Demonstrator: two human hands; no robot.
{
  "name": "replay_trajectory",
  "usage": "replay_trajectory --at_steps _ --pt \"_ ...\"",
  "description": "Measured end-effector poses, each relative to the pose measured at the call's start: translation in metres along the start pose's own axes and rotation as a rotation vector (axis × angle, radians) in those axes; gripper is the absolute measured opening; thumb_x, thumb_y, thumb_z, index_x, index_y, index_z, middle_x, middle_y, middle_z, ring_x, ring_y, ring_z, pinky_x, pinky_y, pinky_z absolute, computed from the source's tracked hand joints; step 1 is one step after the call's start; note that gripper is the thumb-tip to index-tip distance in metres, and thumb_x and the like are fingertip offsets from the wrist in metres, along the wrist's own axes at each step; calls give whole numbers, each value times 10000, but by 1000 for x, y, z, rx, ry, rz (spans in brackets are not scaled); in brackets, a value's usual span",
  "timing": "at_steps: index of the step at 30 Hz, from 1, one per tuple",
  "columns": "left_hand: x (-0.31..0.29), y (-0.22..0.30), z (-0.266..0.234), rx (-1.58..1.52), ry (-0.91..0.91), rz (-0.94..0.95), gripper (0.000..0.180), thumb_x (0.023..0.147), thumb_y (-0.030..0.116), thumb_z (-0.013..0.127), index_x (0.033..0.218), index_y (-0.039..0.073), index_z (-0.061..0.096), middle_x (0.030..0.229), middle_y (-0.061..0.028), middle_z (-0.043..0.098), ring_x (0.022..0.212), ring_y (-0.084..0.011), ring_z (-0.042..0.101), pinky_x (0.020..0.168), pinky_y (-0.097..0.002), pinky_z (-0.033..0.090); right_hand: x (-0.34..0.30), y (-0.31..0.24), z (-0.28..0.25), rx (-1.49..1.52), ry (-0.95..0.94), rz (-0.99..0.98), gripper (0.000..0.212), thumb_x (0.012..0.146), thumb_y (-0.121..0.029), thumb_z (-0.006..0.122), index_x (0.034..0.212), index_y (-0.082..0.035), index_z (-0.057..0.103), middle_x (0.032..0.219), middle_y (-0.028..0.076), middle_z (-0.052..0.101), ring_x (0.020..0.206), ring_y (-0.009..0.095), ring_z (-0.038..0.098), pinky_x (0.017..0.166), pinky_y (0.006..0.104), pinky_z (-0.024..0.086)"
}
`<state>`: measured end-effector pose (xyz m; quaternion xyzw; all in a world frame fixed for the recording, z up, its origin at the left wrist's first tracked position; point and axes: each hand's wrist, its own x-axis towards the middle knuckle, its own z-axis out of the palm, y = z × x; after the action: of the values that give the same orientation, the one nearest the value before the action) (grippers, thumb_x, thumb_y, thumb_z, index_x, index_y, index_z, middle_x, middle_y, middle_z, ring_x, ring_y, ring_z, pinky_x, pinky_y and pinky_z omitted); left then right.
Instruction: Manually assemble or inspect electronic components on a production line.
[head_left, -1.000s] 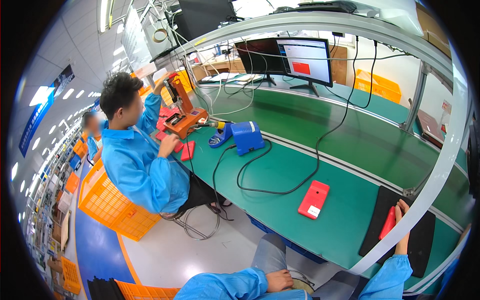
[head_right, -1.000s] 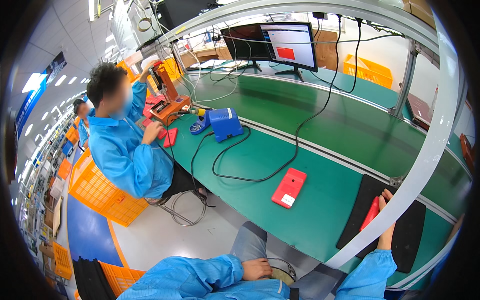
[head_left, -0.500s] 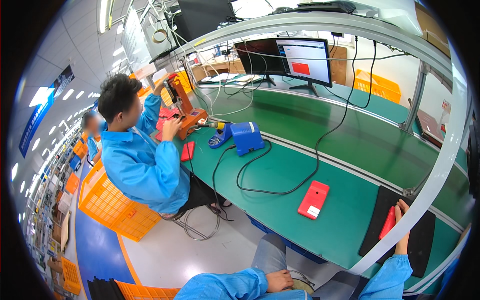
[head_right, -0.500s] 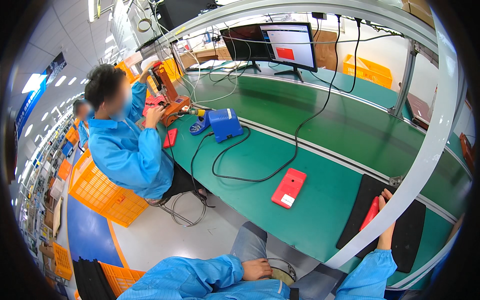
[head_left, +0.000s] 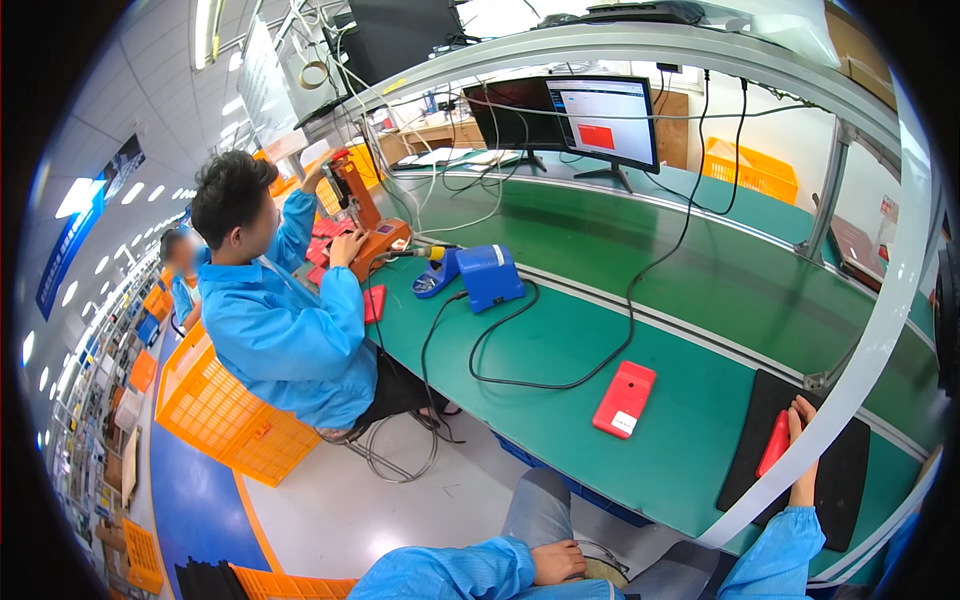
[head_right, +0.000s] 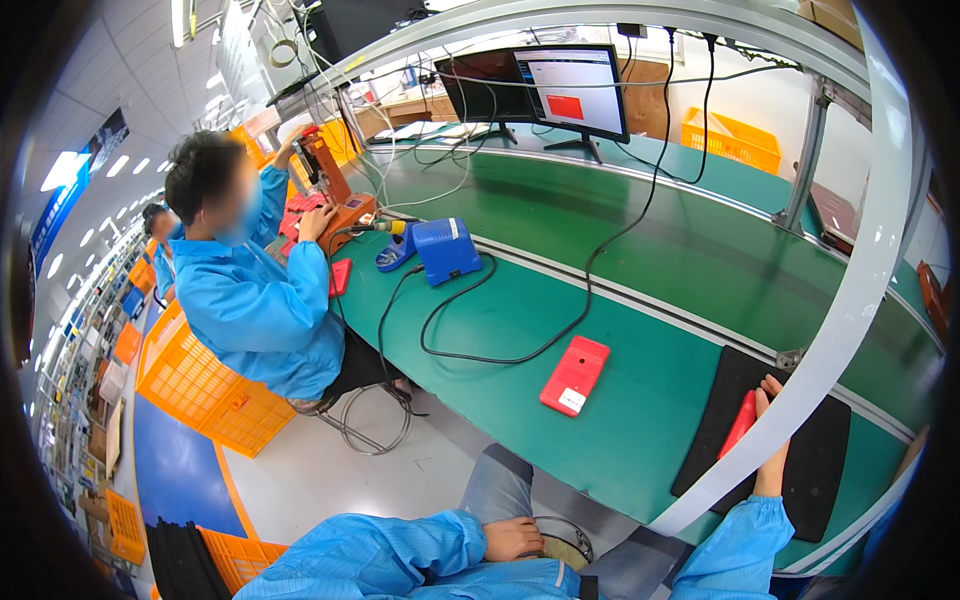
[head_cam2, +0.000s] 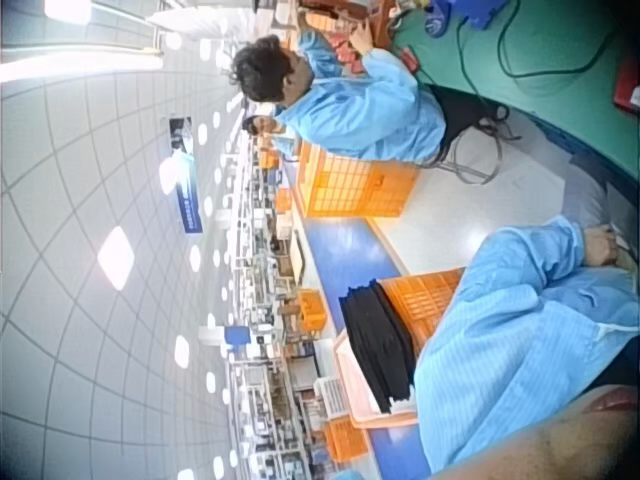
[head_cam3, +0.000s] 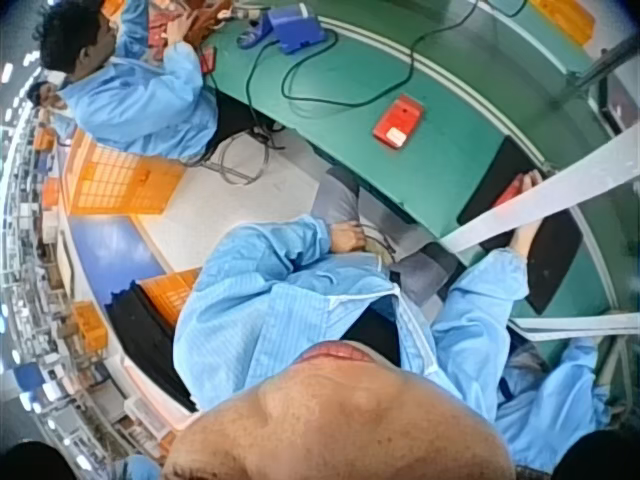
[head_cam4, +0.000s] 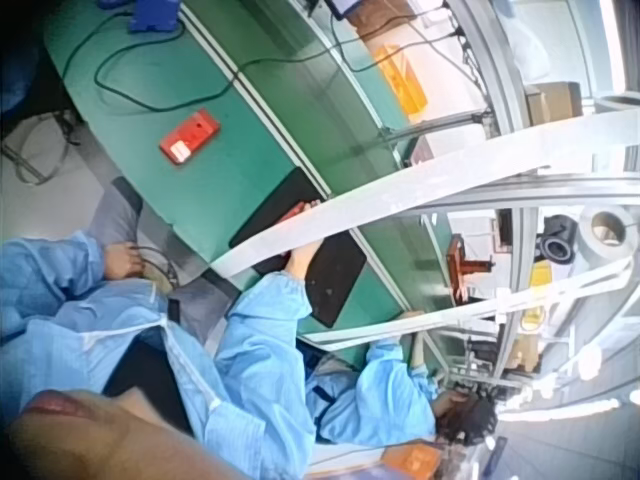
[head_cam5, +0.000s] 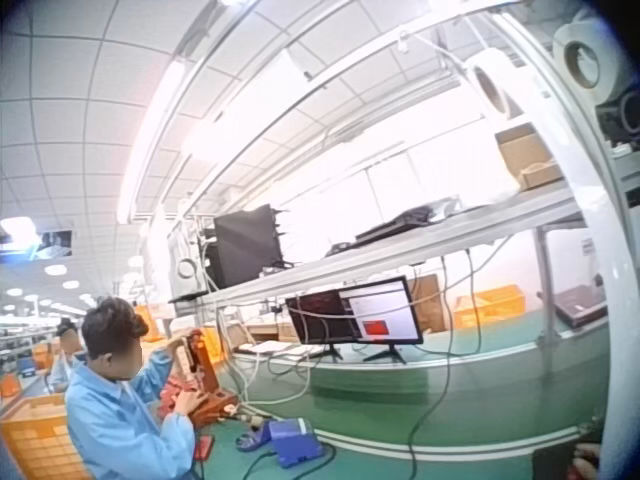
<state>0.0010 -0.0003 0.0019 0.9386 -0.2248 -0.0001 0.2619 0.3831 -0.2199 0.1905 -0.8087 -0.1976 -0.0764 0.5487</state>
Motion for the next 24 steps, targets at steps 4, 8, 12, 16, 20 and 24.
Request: replay_trajectory --at_steps 4,8,12,16,20,24 --pt "-1 -1 1 -5 6 -1 274 879 315 504 894 55 589 883 -107 598 920 -260 560 944 -409 364 0 -2 1 15 0 19 341 932 -177 543 1224 -3 525 1155 148 581 1080 211 554 929 301 437" --pt "-1 -1 2 8 8 2 273 879 313 505 895 54 591 886 -106 599 923 -258 560 945 -407 364 -1 -3 0 53 -4 25 344 933 -177 540 1226 1 522 1158 149 579 1083 211 552 931 300 436" --pt "-1 -1 1 2 8 6 273 880 311 505 895 53 593 887 -105 599 926 -255 558 942 -405 365 1 1 0 35 -11 18 347 933 -176 537 1227 9 519 1161 151 576 1088 212 550 933 300 435" --pt "0 -2 3 6 5 10 276 881 313 505 894 52 593 883 -103 599 923 -254 558 929 -405 370 1 0 -1 18 -11 14 347 932 -174 538 1225 11 521 1159 151 578 1084 211 552 935 300 434" --pt "-1 -1 3 21 16 15 276 882 312 504 894 51 592 883 -102 599 922 -253 557 923 -403 372 -1 -6 1 31 -8 10 343 930 -171 541 1220 10 526 1151 150 582 1076 212 557 935 302 433" --pt "-1 -1 1 14 14 14 269 882 305 504 896 51 592 880 -102 599 921 -255 559 924 -401 372 -1 -7 1 7 5 -3 340 925 -169 551 1212 10 532 1135 151 591 1064 213 564 929 307 436"
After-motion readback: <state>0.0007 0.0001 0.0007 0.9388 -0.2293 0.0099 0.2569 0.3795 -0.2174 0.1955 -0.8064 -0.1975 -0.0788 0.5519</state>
